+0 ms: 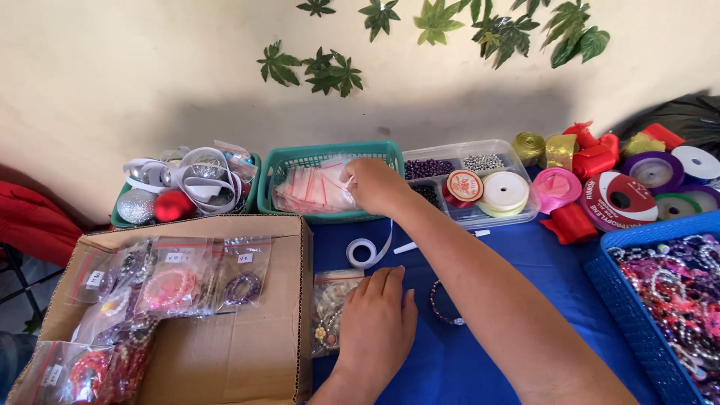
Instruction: Packaging handmade bead bracelets into small plastic zip bags.
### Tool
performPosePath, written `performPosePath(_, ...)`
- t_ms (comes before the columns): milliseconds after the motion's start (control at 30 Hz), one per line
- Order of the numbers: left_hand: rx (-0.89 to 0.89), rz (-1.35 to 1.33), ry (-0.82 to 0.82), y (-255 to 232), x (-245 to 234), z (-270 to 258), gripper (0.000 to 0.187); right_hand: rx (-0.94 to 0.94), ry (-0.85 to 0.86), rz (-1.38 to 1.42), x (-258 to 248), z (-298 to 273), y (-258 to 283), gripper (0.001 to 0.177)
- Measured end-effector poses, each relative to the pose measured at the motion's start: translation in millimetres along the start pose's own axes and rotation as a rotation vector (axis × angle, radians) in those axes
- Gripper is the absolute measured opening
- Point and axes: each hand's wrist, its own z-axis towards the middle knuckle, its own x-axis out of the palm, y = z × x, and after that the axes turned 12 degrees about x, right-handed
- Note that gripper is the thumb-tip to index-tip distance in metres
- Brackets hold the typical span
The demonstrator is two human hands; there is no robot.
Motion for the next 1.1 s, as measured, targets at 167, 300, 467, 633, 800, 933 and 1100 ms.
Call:
performPosePath(167,0.027,-0.022,-0.008,-2.6,4.4,-4.3,0.038,0.043,-0.124,0.102,-8.5,-10.5,12.9,0.012)
performPosePath(300,0.045,-0.022,-0.048,-3.7,5.5,-5.5,0.037,0.108,-0.18,0.165,-15.4,-23.4,25.8,0.022)
performPosePath(467,0.052,-0.05,-0.092,-1.7,3.4,-5.6,0.037,0.007,-0.292,0.298,-28.9,-40.6,24.5,0.021)
performPosePath(633,0.025,-0.082,-0.138,4.7,7.1,-5.2,0.036,-0.17,-0.404,0.221,-77.0,-126.8,39.4,0.019)
performPosePath(800,0.206,0.059,-0.472,-1.2,4.3,-0.5,0.078,-0.214,-0.263,0.071,-99.5,-216.4,16.2,0.016)
performPosePath(933,0.285,-0.107,-0.318,-12.2,-0.6,-0.6,0.05,-0.123,-0.216,0.175,-105.9,-253.7,-6.7,0.018)
performPosePath(1100,0.232,-0.24,-0.157,-20.1,6.0,-1.4,0.013,-0.152,-0.346,0.161,-94.6,-261.9,-34.7,0.019)
